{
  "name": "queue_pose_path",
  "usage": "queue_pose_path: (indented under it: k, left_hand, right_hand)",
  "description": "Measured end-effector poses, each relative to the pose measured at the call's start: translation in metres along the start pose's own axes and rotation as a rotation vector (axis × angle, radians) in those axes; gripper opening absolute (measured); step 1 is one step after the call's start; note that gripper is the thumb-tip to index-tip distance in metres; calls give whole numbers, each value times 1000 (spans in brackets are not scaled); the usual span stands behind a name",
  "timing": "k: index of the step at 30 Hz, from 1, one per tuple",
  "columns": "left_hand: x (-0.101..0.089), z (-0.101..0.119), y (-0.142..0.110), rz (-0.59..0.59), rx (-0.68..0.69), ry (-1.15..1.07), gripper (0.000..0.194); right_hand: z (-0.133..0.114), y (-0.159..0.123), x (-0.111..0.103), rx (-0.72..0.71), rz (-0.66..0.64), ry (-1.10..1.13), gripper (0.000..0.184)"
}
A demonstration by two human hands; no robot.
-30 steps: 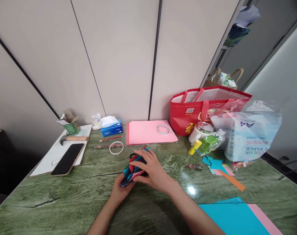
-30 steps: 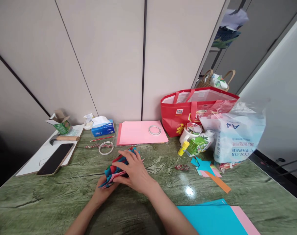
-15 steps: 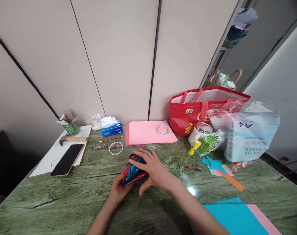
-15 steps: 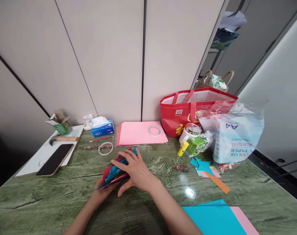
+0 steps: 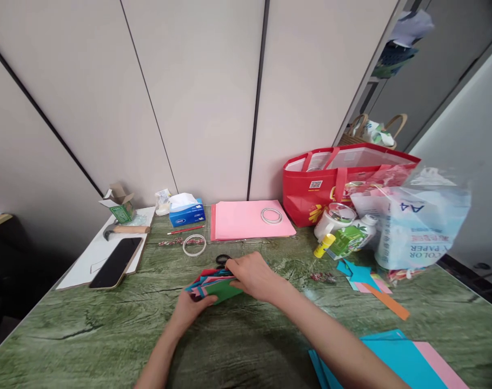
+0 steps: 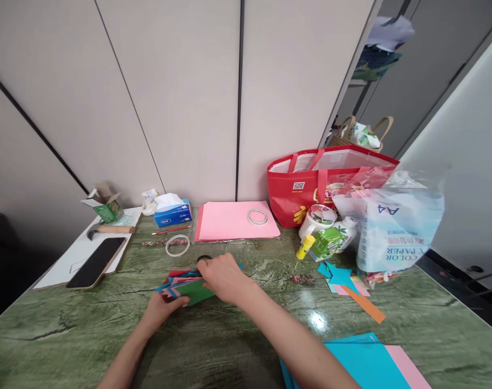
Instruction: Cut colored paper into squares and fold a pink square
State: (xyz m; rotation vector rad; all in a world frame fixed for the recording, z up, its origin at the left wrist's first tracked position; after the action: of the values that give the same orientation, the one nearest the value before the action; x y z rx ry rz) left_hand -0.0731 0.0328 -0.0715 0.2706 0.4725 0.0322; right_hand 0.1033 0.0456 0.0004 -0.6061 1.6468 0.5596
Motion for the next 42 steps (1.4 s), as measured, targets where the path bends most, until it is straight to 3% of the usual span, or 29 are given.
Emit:
queue_pose_path:
  k: [1,2,5,7,9,11,14,24,30,34,42]
  left_hand:
    - [-7,6,1,-88,16,-57,45]
    - [-16,14,2,-74,53,-63,49]
    - [-36,50,-1,135,266,245,49]
    - [-28,77,-6,247,484,365,37]
    - [-10,90,-9,309,565,495,34]
    - [7,89,-8,342,529,575,28]
    - [19,77,-4,346,443,497,18]
    - [9,69,0,503,424,336,9]
    - [24,76,1,463,390,493,20]
    - [18,67,6,518,308,414,10]
    - [9,57,7,529,216,287,12]
  right_hand:
    - [-2,1,-1,6,-1,-19,24]
    - [-4,1,-2,11,-2,-32,24]
    - [-9,4,-1,13,11,-37,26]
    - [-12,5,1,13,37,-21,25]
    - [-13,5,3,23,70,7,26]
    - [-11,4,6,51,97,49,29]
    - [-3,-2,12,81,113,118,36]
    - [7,-6,15,47,196,235,34]
    - [11,-2,15,77,195,246,30]
    - [15,-3,16,87,180,240,37]
    - [22,-7,22,47,261,306,39]
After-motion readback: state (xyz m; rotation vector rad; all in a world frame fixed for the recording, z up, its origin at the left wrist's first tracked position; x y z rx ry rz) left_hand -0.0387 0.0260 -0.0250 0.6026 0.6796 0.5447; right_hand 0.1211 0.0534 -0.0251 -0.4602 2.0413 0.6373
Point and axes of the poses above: each hand's wrist, its own y-axis towards the middle knuckle, its own x-axis out of the palm, z = x × y, the point moved 4 cm from there along y, towards the middle knuckle, and after that the axes turned 4 degrees about y, right-handed, at the moved point
